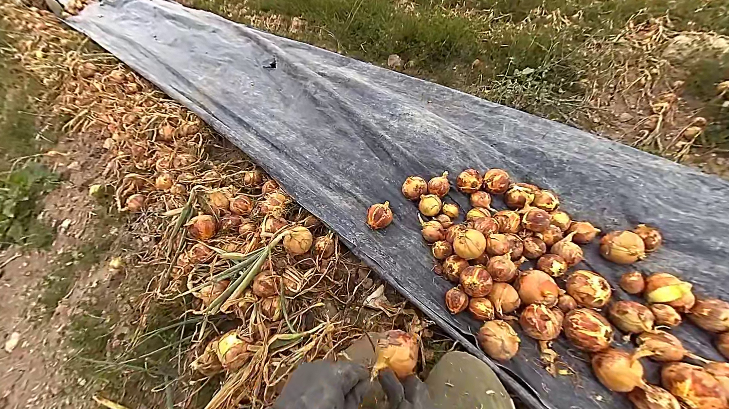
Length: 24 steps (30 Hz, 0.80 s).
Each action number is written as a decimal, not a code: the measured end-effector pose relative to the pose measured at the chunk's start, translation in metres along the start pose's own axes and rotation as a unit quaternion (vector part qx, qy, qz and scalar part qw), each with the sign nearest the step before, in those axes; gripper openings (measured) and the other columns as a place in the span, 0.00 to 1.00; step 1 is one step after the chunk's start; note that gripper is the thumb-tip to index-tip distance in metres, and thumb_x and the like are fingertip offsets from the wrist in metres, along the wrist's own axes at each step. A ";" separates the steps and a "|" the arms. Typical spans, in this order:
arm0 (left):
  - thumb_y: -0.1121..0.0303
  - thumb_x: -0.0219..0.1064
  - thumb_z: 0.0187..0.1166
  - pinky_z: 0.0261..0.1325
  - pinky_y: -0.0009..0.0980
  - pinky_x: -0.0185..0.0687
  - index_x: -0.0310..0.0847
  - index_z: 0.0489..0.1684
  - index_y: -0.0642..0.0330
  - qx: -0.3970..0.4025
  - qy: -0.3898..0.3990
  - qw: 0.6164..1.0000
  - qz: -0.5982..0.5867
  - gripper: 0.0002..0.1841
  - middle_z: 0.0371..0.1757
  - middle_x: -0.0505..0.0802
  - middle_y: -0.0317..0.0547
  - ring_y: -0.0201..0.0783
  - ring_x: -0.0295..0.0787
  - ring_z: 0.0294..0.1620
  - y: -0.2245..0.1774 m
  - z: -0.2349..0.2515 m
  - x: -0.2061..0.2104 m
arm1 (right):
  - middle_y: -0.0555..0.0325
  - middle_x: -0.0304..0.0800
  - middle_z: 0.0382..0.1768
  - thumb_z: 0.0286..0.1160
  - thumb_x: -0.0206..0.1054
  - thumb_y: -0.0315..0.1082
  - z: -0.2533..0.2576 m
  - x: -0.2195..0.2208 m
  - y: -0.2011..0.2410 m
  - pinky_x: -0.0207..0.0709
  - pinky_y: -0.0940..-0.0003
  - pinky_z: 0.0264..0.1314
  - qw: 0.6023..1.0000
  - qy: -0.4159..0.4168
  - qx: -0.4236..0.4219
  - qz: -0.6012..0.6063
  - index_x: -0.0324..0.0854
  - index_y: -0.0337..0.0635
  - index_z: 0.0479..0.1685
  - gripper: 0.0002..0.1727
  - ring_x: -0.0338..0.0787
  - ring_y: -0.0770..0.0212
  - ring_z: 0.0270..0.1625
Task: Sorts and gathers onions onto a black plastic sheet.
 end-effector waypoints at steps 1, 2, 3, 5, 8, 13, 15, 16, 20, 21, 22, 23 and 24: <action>0.50 0.51 0.91 0.63 0.57 0.83 0.89 0.54 0.58 0.010 0.026 0.999 0.016 0.24 0.54 0.94 0.54 0.53 0.92 0.58 -0.004 0.005 0.008 | 0.51 0.85 0.40 0.85 0.49 0.68 0.000 0.002 -0.003 0.84 0.55 0.43 1.000 -0.005 0.018 0.022 0.79 0.40 0.58 0.36 0.87 0.58 0.37; 0.48 0.51 0.91 0.61 0.60 0.83 0.88 0.49 0.61 0.020 0.055 0.998 0.029 0.25 0.51 0.94 0.57 0.57 0.92 0.56 -0.008 0.010 0.013 | 0.48 0.85 0.44 0.87 0.46 0.66 -0.002 0.002 -0.005 0.84 0.53 0.45 0.999 -0.007 0.020 0.027 0.77 0.38 0.64 0.37 0.88 0.56 0.40; 0.47 0.51 0.91 0.61 0.62 0.82 0.88 0.48 0.63 0.025 0.095 0.994 0.043 0.27 0.52 0.94 0.60 0.60 0.92 0.57 -0.014 0.013 0.014 | 0.46 0.86 0.48 0.89 0.44 0.65 -0.004 0.001 -0.006 0.85 0.51 0.48 0.999 -0.012 0.017 0.029 0.76 0.37 0.70 0.38 0.89 0.55 0.43; 0.47 0.50 0.92 0.66 0.66 0.77 0.86 0.54 0.66 0.024 0.174 0.982 0.070 0.29 0.57 0.92 0.66 0.66 0.88 0.64 -0.026 0.019 0.006 | 0.49 0.86 0.42 0.87 0.45 0.67 -0.004 -0.006 -0.003 0.85 0.52 0.45 0.999 -0.015 0.014 0.033 0.78 0.39 0.66 0.38 0.89 0.57 0.39; 0.47 0.52 0.91 0.59 0.71 0.78 0.87 0.51 0.65 0.058 0.154 0.982 0.093 0.28 0.52 0.93 0.68 0.69 0.89 0.59 -0.018 0.037 0.003 | 0.54 0.88 0.36 0.84 0.50 0.67 0.014 -0.023 0.013 0.86 0.58 0.44 0.995 0.018 -0.095 -0.036 0.82 0.39 0.55 0.37 0.90 0.62 0.37; 0.57 0.46 0.96 0.74 0.62 0.73 0.83 0.71 0.61 -0.190 0.102 0.971 0.100 0.24 0.71 0.88 0.64 0.63 0.82 0.75 0.016 0.077 -0.067 | 0.53 0.86 0.23 0.91 0.43 0.59 0.059 -0.072 0.062 0.84 0.55 0.35 0.918 -0.168 -0.298 -0.202 0.87 0.39 0.35 0.36 0.89 0.57 0.29; 0.61 0.46 0.96 0.78 0.63 0.68 0.78 0.76 0.64 -0.260 0.102 0.956 0.094 0.23 0.76 0.83 0.66 0.65 0.77 0.80 0.033 0.088 -0.078 | 0.54 0.87 0.31 0.88 0.40 0.65 0.080 -0.109 0.084 0.84 0.52 0.38 0.931 -0.185 -0.227 -0.218 0.85 0.43 0.58 0.37 0.89 0.57 0.33; 0.63 0.50 0.94 0.74 0.64 0.73 0.81 0.72 0.64 -0.234 0.057 0.964 0.115 0.20 0.71 0.86 0.67 0.66 0.81 0.75 0.055 0.101 -0.069 | 0.52 0.90 0.37 0.84 0.41 0.70 0.092 -0.124 0.090 0.85 0.48 0.41 0.940 -0.180 -0.189 -0.222 0.79 0.48 0.73 0.40 0.90 0.55 0.37; 0.70 0.63 0.82 0.77 0.55 0.76 0.82 0.73 0.57 -0.129 0.039 0.975 0.177 0.20 0.74 0.85 0.57 0.58 0.78 0.78 0.119 0.193 -0.043 | 0.58 0.92 0.46 0.84 0.54 0.66 0.113 -0.144 0.077 0.85 0.48 0.37 0.968 -0.169 -0.084 -0.167 0.78 0.69 0.77 0.28 0.90 0.58 0.34; 0.73 0.64 0.81 0.77 0.55 0.76 0.84 0.70 0.58 -0.093 0.010 0.976 0.198 0.19 0.73 0.86 0.56 0.57 0.79 0.77 0.127 0.223 -0.042 | 0.59 0.92 0.43 0.83 0.56 0.65 0.112 -0.141 0.066 0.85 0.52 0.34 0.974 -0.157 -0.064 -0.152 0.80 0.69 0.75 0.27 0.88 0.60 0.31; 0.76 0.67 0.77 0.74 0.56 0.79 0.88 0.62 0.58 -0.046 -0.049 0.971 0.229 0.17 0.68 0.89 0.54 0.57 0.82 0.73 0.141 0.256 -0.038 | 0.59 0.91 0.40 0.82 0.56 0.66 0.109 -0.136 0.052 0.85 0.55 0.30 0.980 -0.135 -0.040 -0.143 0.80 0.69 0.73 0.27 0.88 0.61 0.27; 0.77 0.67 0.76 0.72 0.58 0.79 0.90 0.60 0.58 -0.014 -0.065 0.962 0.266 0.16 0.67 0.89 0.54 0.59 0.82 0.72 0.153 0.284 -0.038 | 0.59 0.91 0.38 0.81 0.55 0.68 0.104 -0.128 0.039 0.85 0.57 0.28 0.985 -0.108 -0.016 -0.131 0.80 0.67 0.74 0.29 0.87 0.61 0.25; 0.78 0.66 0.77 0.73 0.60 0.76 0.88 0.61 0.56 -0.007 -0.033 0.948 0.318 0.17 0.72 0.86 0.50 0.59 0.79 0.75 0.164 0.310 -0.037 | 0.58 0.91 0.41 0.80 0.56 0.69 0.097 -0.120 0.025 0.85 0.57 0.29 0.990 -0.082 0.008 -0.118 0.80 0.66 0.75 0.32 0.88 0.61 0.26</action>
Point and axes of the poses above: each hand's wrist, its own z-axis towards the middle knuckle, its own x-axis out of the palm, y = z × x, the point moved 4 cm from there along z, towards the middle knuckle
